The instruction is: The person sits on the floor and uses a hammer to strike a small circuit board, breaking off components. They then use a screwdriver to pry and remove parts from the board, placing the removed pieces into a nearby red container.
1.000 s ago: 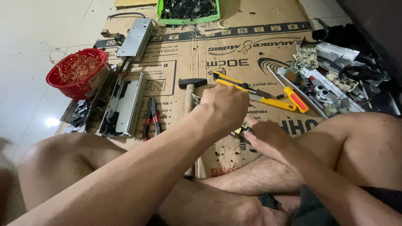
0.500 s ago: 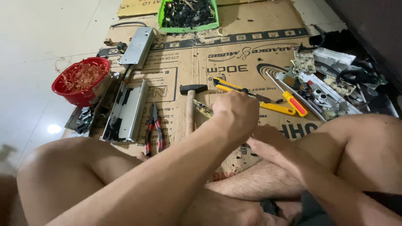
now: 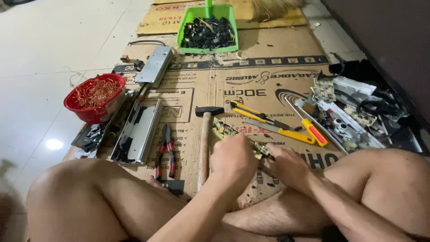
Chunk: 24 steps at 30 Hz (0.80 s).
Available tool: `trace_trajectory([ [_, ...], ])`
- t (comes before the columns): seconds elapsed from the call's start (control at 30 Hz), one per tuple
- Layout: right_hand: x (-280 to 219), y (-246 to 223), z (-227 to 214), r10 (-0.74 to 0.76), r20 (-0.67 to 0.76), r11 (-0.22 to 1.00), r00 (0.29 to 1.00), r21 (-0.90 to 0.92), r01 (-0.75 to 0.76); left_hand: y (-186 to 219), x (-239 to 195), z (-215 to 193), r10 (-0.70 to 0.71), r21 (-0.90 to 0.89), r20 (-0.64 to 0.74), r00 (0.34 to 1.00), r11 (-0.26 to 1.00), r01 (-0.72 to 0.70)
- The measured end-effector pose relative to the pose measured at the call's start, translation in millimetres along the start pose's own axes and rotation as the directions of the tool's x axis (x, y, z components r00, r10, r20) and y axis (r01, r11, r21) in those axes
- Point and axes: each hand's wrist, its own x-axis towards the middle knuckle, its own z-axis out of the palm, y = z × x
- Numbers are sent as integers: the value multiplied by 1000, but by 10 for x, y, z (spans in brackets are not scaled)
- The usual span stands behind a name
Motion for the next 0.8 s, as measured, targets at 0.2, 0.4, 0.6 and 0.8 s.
trace_trajectory([
  [0.2, 427, 257, 394, 82, 155, 800, 984, 579, -158, 4, -551, -260, -163, -170, 25, 986, 972, 165],
  [0.4, -66, -153, 259, -7, -14, 967, 1000, 255, 10, -2, -614, -345, -156, -147, 160, 975, 973, 180],
  [0.6, 203, 100, 585, -78, -205, 968, 976, 217, 123, 9, -604, -305, -110, -112, 170, 979, 985, 130],
  [0.8, -158, -82, 294, -232, -259, 909, 938, 286, 304, 101, -567, -248, -80, -121, 190, 978, 987, 104],
])
